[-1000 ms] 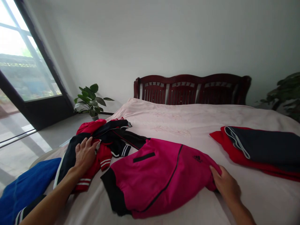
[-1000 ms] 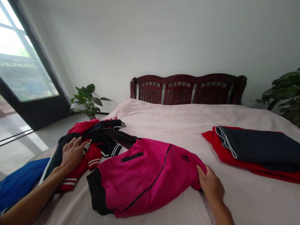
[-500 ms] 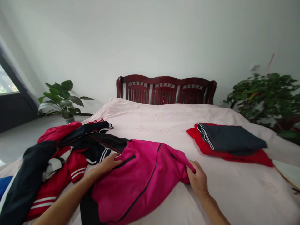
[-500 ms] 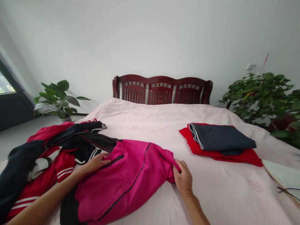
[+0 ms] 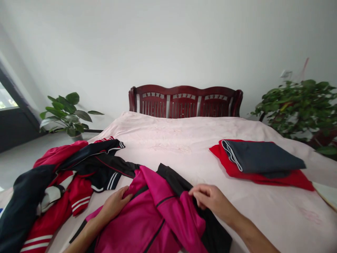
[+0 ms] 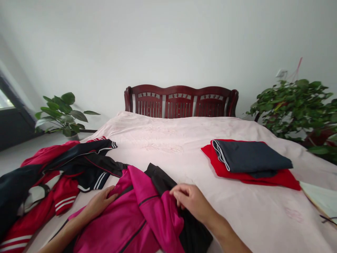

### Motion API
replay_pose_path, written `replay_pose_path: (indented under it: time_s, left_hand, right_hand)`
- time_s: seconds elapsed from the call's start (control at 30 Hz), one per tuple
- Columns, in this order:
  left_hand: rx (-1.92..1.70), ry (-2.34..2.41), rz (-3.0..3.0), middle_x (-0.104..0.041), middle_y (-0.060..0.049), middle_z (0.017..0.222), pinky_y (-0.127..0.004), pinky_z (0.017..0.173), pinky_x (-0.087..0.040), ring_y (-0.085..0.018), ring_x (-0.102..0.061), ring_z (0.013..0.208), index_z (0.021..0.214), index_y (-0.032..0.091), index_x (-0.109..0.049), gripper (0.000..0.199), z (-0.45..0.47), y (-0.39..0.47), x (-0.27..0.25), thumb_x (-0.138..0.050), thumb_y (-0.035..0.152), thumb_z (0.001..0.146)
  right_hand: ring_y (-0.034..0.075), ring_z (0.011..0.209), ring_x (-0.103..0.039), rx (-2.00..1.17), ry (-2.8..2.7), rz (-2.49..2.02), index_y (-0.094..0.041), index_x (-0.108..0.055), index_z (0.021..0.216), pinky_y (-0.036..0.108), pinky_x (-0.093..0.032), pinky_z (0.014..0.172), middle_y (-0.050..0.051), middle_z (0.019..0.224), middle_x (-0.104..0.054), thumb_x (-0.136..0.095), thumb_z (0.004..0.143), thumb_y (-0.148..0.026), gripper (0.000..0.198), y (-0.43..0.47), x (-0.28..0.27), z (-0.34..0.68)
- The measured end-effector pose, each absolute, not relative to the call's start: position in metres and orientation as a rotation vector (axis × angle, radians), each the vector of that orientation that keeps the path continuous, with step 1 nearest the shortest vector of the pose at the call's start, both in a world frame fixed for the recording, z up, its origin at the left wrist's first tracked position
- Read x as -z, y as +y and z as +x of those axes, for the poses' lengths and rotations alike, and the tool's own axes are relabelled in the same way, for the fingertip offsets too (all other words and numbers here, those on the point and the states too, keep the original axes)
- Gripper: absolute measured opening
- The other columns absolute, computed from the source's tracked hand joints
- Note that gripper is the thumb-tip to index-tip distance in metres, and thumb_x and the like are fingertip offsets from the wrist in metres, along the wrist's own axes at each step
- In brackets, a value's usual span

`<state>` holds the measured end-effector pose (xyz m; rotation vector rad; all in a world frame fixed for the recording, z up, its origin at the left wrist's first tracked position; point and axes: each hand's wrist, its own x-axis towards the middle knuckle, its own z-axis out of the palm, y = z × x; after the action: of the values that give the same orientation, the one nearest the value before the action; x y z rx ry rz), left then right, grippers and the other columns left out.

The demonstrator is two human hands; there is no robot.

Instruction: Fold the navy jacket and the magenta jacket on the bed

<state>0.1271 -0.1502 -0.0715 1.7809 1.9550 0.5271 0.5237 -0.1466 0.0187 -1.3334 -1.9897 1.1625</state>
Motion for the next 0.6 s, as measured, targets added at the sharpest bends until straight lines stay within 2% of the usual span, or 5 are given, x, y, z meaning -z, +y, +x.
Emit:
replay_pose_path:
  time_s: [0.1, 0.2, 0.4, 0.5, 0.6]
  left_hand:
    - [-0.513, 2.011, 1.764, -0.070, -0.011, 0.124, -0.039, 0.100, -0.046, -0.031, -0.063, 0.117, 0.122, 0.018, -0.064, 0.056, 0.124, -0.155, 0.078, -0.048, 0.056, 0.084]
    - [-0.493, 2.048, 1.735, -0.068, -0.011, 0.127, -0.039, 0.102, -0.045, -0.032, -0.061, 0.120, 0.125, 0.020, -0.063, 0.060, 0.119, -0.163, 0.078, -0.052, 0.060, 0.081]
    - [-0.513, 1.809, 1.676, -0.075, 0.001, 0.113, -0.035, 0.097, -0.050, -0.029, -0.068, 0.109, 0.111, 0.030, -0.072, 0.043, 0.121, -0.175, 0.055, -0.058, 0.054, 0.078]
    - [-0.589, 1.649, 1.584, -0.077, 0.004, 0.103, -0.033, 0.088, -0.055, -0.028, -0.070, 0.101, 0.103, 0.030, -0.075, 0.039, 0.117, -0.172, 0.046, -0.056, 0.054, 0.079]
    - [-0.817, 1.646, 1.490, -0.078, 0.001, 0.101, -0.032, 0.081, -0.056, -0.028, -0.071, 0.097, 0.108, 0.025, -0.073, 0.047, 0.107, -0.160, 0.035, -0.057, 0.059, 0.078]
  right_hand:
    - [0.023, 0.093, -0.066, -0.858, -2.138, -1.461, -0.018, -0.065, 0.120, 0.034, -0.049, 0.081, 0.010, 0.108, -0.071, -0.049, 0.087, -0.053, 0.051, -0.107, -0.026, 0.498]
    - [0.030, 0.104, -0.064, -0.624, -2.426, -1.507, -0.018, -0.063, 0.123, 0.040, -0.047, 0.087, 0.014, 0.117, -0.069, -0.054, 0.084, -0.056, 0.056, -0.102, -0.021, 0.470]
    - [0.028, 0.084, -0.068, -0.318, -2.681, -1.557, -0.017, -0.071, 0.088, 0.035, -0.045, 0.072, 0.013, 0.095, -0.071, -0.053, 0.077, -0.028, 0.024, -0.116, -0.007, 0.448]
    - [0.022, 0.077, -0.065, -0.361, -2.577, -1.476, -0.019, -0.066, 0.077, 0.030, -0.041, 0.067, 0.006, 0.085, -0.070, -0.052, 0.075, -0.025, 0.015, -0.108, -0.014, 0.460]
    - [0.017, 0.071, -0.061, -0.433, -2.322, -1.402, -0.021, -0.061, 0.072, 0.027, -0.040, 0.063, 0.002, 0.077, -0.065, -0.050, 0.077, -0.026, 0.013, -0.098, -0.037, 0.489]
